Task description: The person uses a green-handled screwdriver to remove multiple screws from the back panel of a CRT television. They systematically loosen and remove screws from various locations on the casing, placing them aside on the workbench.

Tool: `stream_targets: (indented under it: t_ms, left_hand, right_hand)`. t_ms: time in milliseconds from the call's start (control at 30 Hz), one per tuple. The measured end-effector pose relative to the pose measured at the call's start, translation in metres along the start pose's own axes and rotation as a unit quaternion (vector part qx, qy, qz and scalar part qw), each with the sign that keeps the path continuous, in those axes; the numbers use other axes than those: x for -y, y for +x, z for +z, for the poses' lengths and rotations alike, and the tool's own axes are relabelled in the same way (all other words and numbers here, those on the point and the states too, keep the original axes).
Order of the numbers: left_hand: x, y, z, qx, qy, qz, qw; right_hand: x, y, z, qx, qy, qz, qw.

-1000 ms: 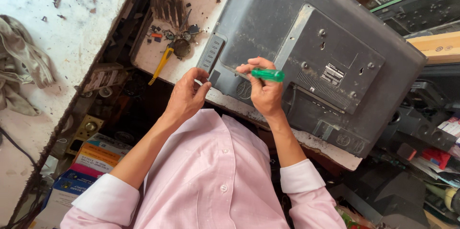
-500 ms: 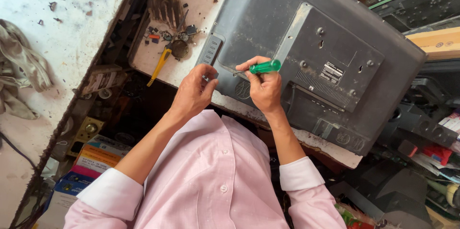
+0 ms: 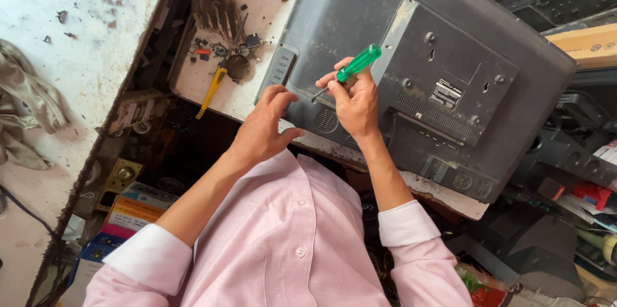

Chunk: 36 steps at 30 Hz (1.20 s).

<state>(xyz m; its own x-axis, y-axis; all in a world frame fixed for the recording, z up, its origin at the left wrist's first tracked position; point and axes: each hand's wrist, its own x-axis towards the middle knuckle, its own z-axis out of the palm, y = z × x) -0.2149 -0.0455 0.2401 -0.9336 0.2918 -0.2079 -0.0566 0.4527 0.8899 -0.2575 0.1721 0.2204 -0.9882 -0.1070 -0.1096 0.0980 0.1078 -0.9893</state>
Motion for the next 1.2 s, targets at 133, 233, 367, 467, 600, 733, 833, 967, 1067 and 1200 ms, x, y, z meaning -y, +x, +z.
stream_targets:
  t_ms: [133,233,367,467,600,733,833,967,1067,1200]
  left_hand:
    - [0.005,0.006,0.008,-0.01,0.034,0.031,0.999]
    - [0.01,0.009,0.01,-0.007,0.033,0.022,0.999]
    - [0.009,0.007,0.006,-0.006,0.037,0.017,0.999]
    - [0.0,0.003,0.005,-0.016,0.027,0.008,0.999]
    - [-0.017,-0.003,0.009,-0.036,-0.063,0.0,0.997]
    - [-0.033,-0.004,0.028,0.022,-0.27,0.024,0.962]
    - [-0.049,0.001,0.058,0.028,-0.449,0.0,0.893]
    - [-0.075,-0.003,0.079,0.031,-0.535,-0.035,0.844]
    - [-0.102,-0.014,0.073,0.103,-0.287,0.065,0.95]
    - [-0.142,-0.012,0.07,0.186,-0.122,0.289,0.931]
  right_hand:
    - [-0.007,0.007,-0.004,-0.006,-0.031,0.064,0.997]
    - [-0.017,0.021,-0.007,-0.052,0.054,0.163,0.984]
    - [-0.018,0.011,-0.014,-0.064,0.147,0.107,0.981]
    - [-0.002,-0.005,-0.027,-0.085,0.252,0.056,0.962]
    - [0.034,-0.04,-0.04,-0.051,0.149,0.071,0.985]
    - [0.062,-0.079,-0.035,0.045,-0.201,0.06,0.977]
    - [0.067,-0.096,-0.026,0.048,-0.22,-0.02,0.974]
    - [0.073,-0.116,-0.036,0.018,-0.14,0.063,0.988]
    - [0.079,-0.133,-0.053,-0.032,-0.182,-0.059,0.981]
    - [0.082,-0.169,-0.075,-0.07,-0.26,-0.108,0.957]
